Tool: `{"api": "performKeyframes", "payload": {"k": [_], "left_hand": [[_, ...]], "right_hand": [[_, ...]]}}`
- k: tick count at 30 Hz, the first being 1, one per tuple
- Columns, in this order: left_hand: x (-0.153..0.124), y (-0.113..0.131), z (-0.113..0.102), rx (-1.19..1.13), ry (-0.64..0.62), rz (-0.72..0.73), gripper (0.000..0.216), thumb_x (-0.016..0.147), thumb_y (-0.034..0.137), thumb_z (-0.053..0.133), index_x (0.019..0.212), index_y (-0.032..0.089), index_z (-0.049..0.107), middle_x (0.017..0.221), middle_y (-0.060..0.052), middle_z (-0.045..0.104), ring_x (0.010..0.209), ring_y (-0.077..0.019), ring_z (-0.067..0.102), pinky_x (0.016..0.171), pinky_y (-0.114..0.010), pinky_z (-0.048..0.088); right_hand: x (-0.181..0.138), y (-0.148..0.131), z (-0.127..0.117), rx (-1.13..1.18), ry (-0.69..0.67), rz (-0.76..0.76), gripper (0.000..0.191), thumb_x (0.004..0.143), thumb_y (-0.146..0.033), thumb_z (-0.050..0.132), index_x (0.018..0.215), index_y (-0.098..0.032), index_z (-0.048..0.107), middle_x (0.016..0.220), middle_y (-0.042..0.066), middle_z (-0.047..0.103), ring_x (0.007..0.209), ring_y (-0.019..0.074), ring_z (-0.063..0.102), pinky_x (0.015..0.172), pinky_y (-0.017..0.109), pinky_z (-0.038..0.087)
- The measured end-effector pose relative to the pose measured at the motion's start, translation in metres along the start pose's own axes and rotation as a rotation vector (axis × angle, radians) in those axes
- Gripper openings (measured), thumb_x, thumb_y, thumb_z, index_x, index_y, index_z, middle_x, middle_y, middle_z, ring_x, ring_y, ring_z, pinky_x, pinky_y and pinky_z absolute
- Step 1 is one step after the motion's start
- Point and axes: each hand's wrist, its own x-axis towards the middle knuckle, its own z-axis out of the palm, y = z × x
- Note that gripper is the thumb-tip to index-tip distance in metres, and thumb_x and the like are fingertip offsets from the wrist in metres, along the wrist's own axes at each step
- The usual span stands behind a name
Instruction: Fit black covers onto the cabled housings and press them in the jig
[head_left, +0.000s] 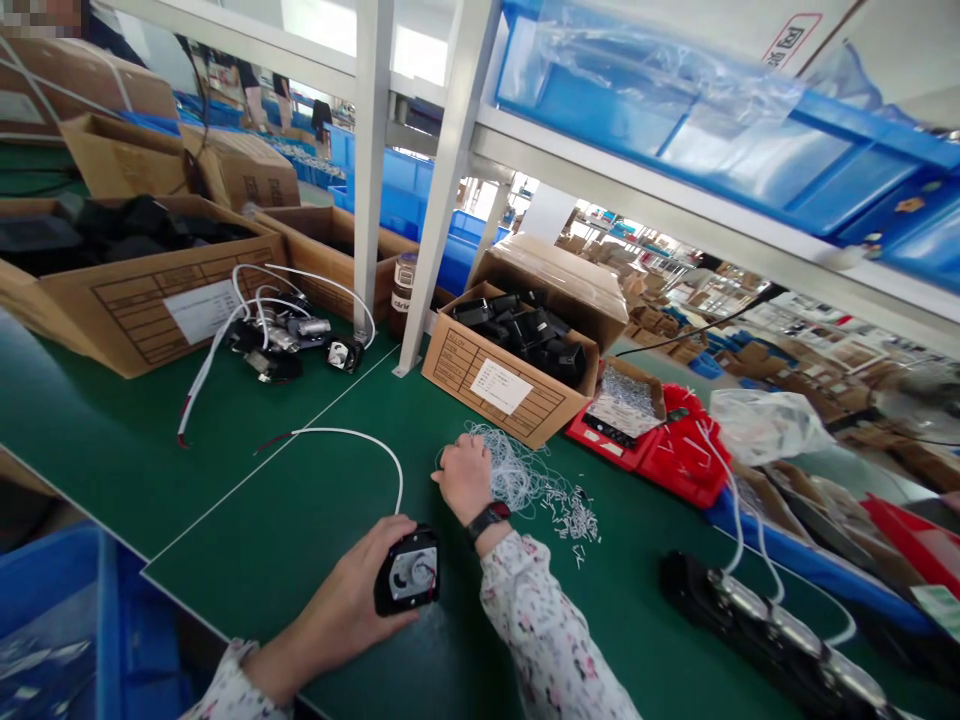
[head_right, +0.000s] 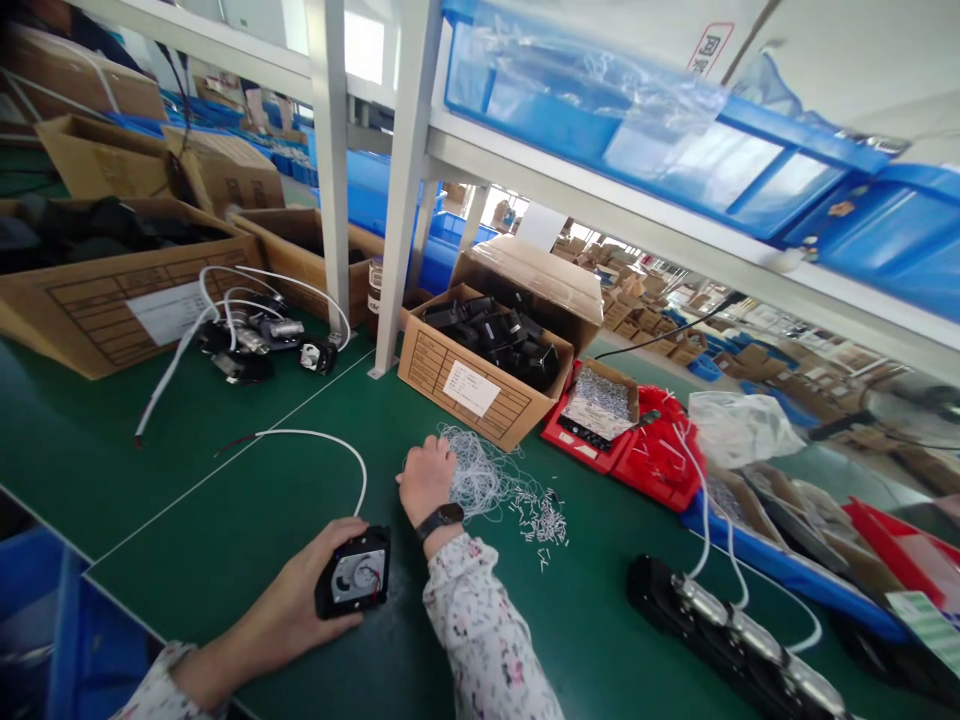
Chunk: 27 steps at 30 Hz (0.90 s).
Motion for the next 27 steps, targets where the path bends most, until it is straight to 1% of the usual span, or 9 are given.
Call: {"api": "performKeyframes", "payload": {"k": [3, 5, 9, 12, 16, 18, 22, 24, 27], "left_hand": [[0.000, -0.001, -0.001, -0.006, -0.014, -0.025, 0.073, 0.064, 0.021, 0.070, 0.126, 0.029, 0.032, 0.130, -0.007, 0.046, 0.121, -0.0264, 0.044, 0.103, -0.042, 0.038], [0.001, -0.001, -0.002, -0.037, -0.026, -0.057, 0.078, 0.063, 0.018, 0.071, 0.128, 0.030, 0.029, 0.131, -0.006, 0.045, 0.121, -0.0258, 0.044, 0.103, -0.042, 0.037], [0.003, 0.002, -0.003, -0.149, -0.029, -0.172, 0.090, 0.061, 0.017, 0.072, 0.132, 0.030, 0.018, 0.131, -0.006, 0.046, 0.119, -0.0242, 0.047, 0.103, -0.042, 0.038], [0.005, 0.006, -0.005, -0.198, -0.044, -0.215, 0.081, 0.063, 0.021, 0.072, 0.129, 0.029, 0.024, 0.130, -0.005, 0.047, 0.118, -0.0234, 0.048, 0.102, -0.040, 0.040], [0.005, 0.009, -0.008, -0.210, -0.031, -0.206, 0.073, 0.064, 0.023, 0.071, 0.124, 0.027, 0.031, 0.125, -0.006, 0.050, 0.113, -0.0240, 0.052, 0.099, -0.038, 0.043], [0.005, 0.009, -0.008, -0.218, -0.027, -0.196, 0.070, 0.064, 0.023, 0.070, 0.123, 0.027, 0.033, 0.122, -0.006, 0.053, 0.111, -0.0239, 0.054, 0.096, -0.037, 0.045], [0.004, 0.007, -0.006, -0.199, -0.002, -0.203, 0.070, 0.062, 0.021, 0.070, 0.122, 0.027, 0.035, 0.121, -0.005, 0.054, 0.110, -0.0246, 0.054, 0.095, -0.037, 0.046], [0.004, 0.005, -0.004, -0.173, -0.001, -0.209, 0.070, 0.062, 0.022, 0.070, 0.122, 0.026, 0.035, 0.122, -0.006, 0.053, 0.110, -0.0257, 0.055, 0.094, -0.039, 0.047], [0.005, 0.005, -0.003, -0.130, -0.015, -0.224, 0.067, 0.065, 0.025, 0.069, 0.122, 0.026, 0.034, 0.122, -0.007, 0.051, 0.108, -0.0266, 0.056, 0.090, -0.041, 0.050]], "right_hand": [[0.005, -0.005, 0.013, 0.044, -0.015, 0.001, 0.016, 0.063, -0.006, 0.068, 0.059, -0.015, 0.056, 0.086, 0.013, 0.055, 0.097, 0.0308, 0.042, 0.080, 0.043, 0.031], [0.007, -0.003, 0.011, 0.114, -0.021, -0.013, 0.015, 0.067, -0.006, 0.063, 0.061, -0.016, 0.054, 0.086, 0.011, 0.055, 0.095, 0.0287, 0.045, 0.080, 0.042, 0.033], [0.020, 0.010, -0.021, 0.336, -0.038, -0.048, 0.011, 0.080, -0.015, 0.047, 0.069, -0.019, 0.046, 0.081, 0.005, 0.059, 0.081, 0.0194, 0.054, 0.073, 0.033, 0.041], [0.029, 0.018, -0.051, 0.541, -0.061, -0.061, 0.012, 0.086, -0.025, 0.037, 0.076, -0.021, 0.040, 0.083, 0.003, 0.063, 0.076, 0.0152, 0.060, 0.069, 0.029, 0.046], [0.034, 0.021, -0.081, 1.080, -0.136, 0.005, 0.022, 0.082, -0.039, 0.051, 0.078, -0.021, 0.040, 0.089, 0.006, 0.065, 0.080, 0.0182, 0.064, 0.072, 0.032, 0.048], [0.031, 0.019, -0.095, 1.209, -0.143, 0.021, 0.028, 0.077, -0.041, 0.060, 0.077, -0.021, 0.041, 0.090, 0.006, 0.066, 0.079, 0.0189, 0.065, 0.073, 0.033, 0.048], [0.005, 0.019, -0.128, 1.224, -0.192, -0.011, 0.028, 0.077, -0.040, 0.062, 0.078, -0.020, 0.042, 0.096, 0.006, 0.064, 0.077, 0.0176, 0.065, 0.073, 0.032, 0.049], [-0.021, 0.026, -0.143, 1.227, -0.257, 0.006, 0.025, 0.079, -0.038, 0.060, 0.080, -0.019, 0.044, 0.101, 0.005, 0.061, 0.076, 0.0168, 0.065, 0.074, 0.034, 0.049], [-0.073, 0.053, -0.153, 1.234, -0.315, 0.125, 0.024, 0.081, -0.040, 0.057, 0.084, -0.019, 0.045, 0.105, 0.006, 0.058, 0.075, 0.0160, 0.064, 0.075, 0.035, 0.050]]}}
